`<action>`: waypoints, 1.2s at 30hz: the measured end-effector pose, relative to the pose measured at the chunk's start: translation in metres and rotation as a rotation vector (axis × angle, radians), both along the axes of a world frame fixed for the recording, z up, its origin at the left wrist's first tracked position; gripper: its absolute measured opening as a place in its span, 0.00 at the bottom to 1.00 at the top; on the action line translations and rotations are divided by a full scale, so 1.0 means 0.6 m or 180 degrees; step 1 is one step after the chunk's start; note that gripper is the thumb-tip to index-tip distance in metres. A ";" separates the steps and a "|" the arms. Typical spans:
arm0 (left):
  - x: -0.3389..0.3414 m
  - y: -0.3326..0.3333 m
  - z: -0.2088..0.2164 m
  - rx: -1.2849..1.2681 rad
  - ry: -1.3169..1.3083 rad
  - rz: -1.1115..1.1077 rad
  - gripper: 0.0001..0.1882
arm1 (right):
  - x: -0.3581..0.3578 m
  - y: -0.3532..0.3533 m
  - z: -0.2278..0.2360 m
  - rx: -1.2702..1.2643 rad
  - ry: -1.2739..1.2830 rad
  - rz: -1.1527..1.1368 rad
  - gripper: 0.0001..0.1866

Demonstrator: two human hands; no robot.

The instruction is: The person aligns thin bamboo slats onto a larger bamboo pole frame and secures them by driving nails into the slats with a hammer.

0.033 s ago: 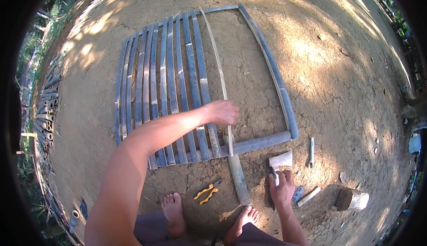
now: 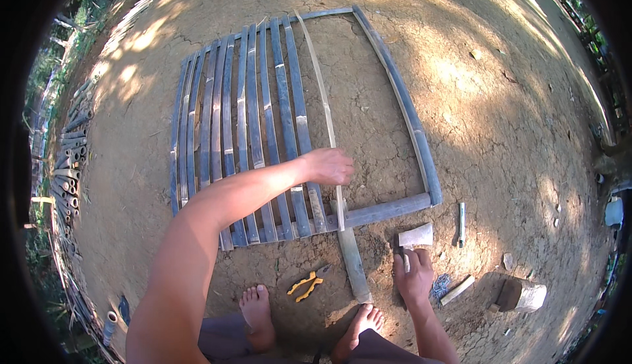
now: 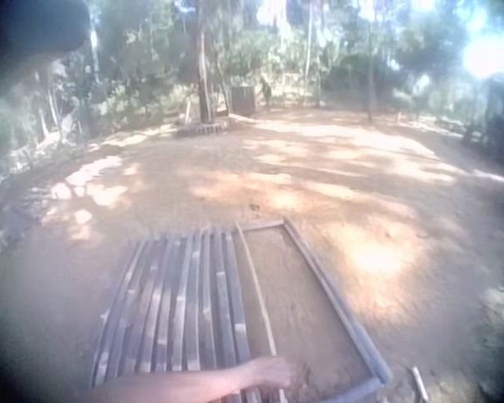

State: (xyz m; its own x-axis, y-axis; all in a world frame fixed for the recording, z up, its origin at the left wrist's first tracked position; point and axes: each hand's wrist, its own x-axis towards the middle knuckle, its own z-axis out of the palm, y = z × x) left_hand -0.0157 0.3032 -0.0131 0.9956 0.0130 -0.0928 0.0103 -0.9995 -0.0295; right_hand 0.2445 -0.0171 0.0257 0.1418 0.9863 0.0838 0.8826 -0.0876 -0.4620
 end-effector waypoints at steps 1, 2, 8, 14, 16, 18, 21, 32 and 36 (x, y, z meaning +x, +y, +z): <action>-0.006 -0.006 -0.002 -0.0070 -0.0017 0.0009 0.05 | -0.021 0.016 0.013 -0.0293 0.0648 -0.0057 0.13; -0.004 -0.008 -0.001 -0.0034 -0.0069 0.0021 0.05 | -0.037 0.028 0.014 -0.0294 0.0810 0.0067 0.14; -0.028 -0.014 -0.023 0.0060 -0.0925 0.0007 0.04 | -0.115 0.093 -0.052 -0.0511 0.1411 0.0576 0.17; -0.044 -0.034 -0.017 0.0273 -0.0944 0.0285 0.04 | -0.127 0.115 -0.055 -0.0686 0.1301 0.0573 0.18; -0.049 -0.040 -0.027 0.0216 -0.0845 0.0421 0.04 | -0.124 0.129 -0.062 -0.0411 0.1230 0.0681 0.18; -0.048 -0.047 -0.033 0.0243 -0.0851 0.0535 0.03 | -0.119 0.152 -0.077 0.0065 0.1075 0.0917 0.18; -0.046 -0.057 -0.033 0.0353 -0.0894 0.0731 0.03 | -0.116 0.195 -0.075 0.0093 0.0788 0.1124 0.18; -0.015 -0.052 0.022 -0.0642 -0.0136 0.1185 0.08 | -0.148 0.242 -0.069 -0.1267 0.1005 0.0661 0.09; 0.029 -0.035 0.020 -0.1846 -0.0550 0.2040 0.08 | -0.155 0.256 -0.044 -0.1737 0.1057 0.0486 0.08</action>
